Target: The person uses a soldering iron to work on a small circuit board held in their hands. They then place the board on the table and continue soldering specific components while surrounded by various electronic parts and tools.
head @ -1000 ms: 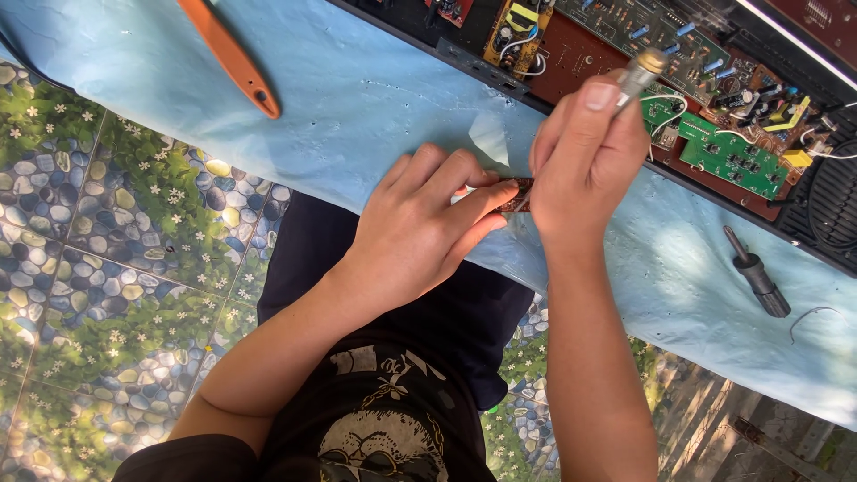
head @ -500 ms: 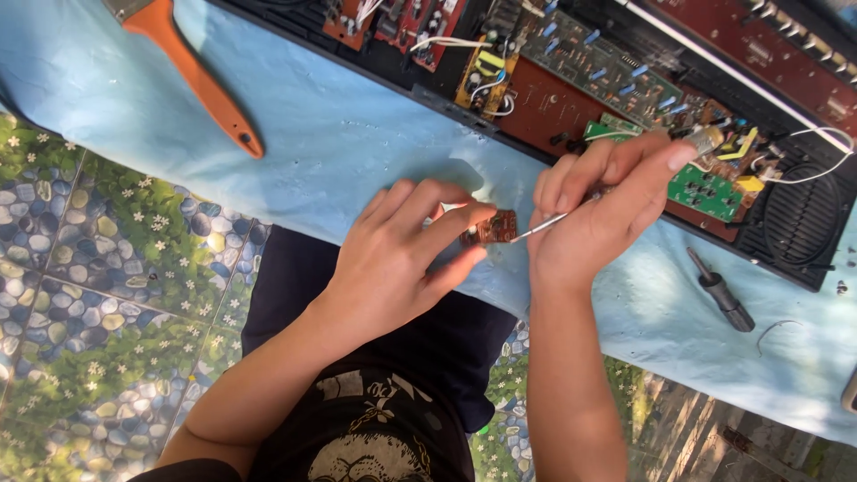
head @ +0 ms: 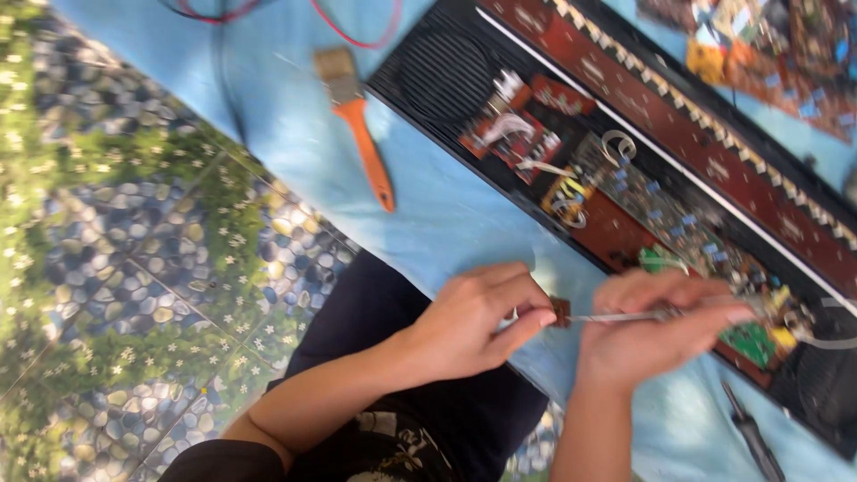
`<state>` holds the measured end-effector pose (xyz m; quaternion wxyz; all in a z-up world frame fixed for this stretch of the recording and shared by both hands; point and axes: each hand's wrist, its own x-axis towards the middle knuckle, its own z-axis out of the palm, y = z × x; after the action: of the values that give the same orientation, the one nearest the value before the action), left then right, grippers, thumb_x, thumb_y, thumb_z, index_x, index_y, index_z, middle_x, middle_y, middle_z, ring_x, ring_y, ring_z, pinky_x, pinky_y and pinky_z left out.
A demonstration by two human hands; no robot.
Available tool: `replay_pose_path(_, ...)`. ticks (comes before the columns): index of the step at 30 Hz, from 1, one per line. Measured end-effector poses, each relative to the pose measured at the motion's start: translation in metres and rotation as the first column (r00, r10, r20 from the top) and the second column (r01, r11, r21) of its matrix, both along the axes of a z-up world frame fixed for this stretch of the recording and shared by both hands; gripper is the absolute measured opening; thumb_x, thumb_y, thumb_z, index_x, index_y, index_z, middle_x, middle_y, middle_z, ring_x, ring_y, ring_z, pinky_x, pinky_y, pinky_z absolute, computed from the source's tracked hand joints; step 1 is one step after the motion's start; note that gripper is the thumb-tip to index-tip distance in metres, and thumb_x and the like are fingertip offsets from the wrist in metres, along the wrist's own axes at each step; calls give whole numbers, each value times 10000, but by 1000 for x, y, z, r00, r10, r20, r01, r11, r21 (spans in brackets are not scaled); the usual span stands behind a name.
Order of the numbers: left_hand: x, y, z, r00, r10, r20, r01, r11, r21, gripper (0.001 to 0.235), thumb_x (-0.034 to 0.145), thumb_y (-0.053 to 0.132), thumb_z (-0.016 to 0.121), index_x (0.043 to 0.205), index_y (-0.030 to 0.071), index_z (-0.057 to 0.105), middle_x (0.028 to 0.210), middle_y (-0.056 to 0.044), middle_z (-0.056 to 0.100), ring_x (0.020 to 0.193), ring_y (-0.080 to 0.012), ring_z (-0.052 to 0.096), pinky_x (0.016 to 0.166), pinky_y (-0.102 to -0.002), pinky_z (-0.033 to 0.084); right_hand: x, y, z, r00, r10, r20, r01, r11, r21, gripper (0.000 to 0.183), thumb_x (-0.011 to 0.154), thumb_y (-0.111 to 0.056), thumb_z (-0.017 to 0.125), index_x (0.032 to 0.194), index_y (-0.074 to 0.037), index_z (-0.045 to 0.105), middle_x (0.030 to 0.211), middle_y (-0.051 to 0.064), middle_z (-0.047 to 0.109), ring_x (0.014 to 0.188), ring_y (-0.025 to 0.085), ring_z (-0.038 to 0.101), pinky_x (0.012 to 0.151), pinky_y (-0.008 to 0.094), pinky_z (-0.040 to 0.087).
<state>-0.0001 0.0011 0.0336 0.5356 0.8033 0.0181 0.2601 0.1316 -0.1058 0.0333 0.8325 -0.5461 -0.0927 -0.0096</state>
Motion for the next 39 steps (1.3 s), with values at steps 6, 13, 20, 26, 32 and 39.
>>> replay_pose_path(6,-26,7,-7,999,-4,45,6,999,-46,326,1128,275,295,960,45,455,807,-99,485,649,-306,503,625,-419,403,-10,2,4,994,-69,83,77,992,-97,530,935,-704,443,846,-188,360,546,6,282,396,125,205,365,296,181)
replay_pose_path(13,-41,62,-16,958,25,285,-75,983,168,460,1055,291,548,636,150,419,537,-33,393,453,-293,467,448,-390,402,12,-5,-32,971,-91,220,90,996,11,409,1113,-497,374,897,-151,385,492,82,342,325,194,367,326,279,296)
replay_pose_path(20,-52,111,15,730,599,330,-683,621,385,742,1167,283,765,1543,-107,257,1494,-303,373,1363,-483,484,1135,-526,486,12,-9,-28,951,-158,264,142,987,80,403,1103,-438,397,863,-116,420,456,117,359,296,215,365,307,291,313)
replay_pose_path(26,-23,30,-15,957,228,180,-284,867,410,142,1027,183,625,1096,111,726,862,4,734,803,-245,694,831,-370,496,16,-10,-27,935,-150,322,127,988,90,424,1090,-471,347,883,-105,408,483,119,373,307,209,377,307,287,330)
replay_pose_path(32,1,3,-15,998,60,21,-64,889,453,595,908,262,781,1409,3,592,1027,-128,702,1029,-304,649,906,-415,467,11,-10,-29,910,-155,385,143,988,59,484,1068,-532,292,887,-96,402,524,83,368,349,179,377,350,264,352)
replay_pose_path(39,4,9,-19,989,-32,-145,97,880,464,459,1095,317,559,1457,39,507,1023,-63,636,1003,-261,590,882,-387,386,-6,12,-8,836,-297,462,314,948,41,487,1021,-553,443,829,-109,382,670,5,270,409,127,288,373,292,277)
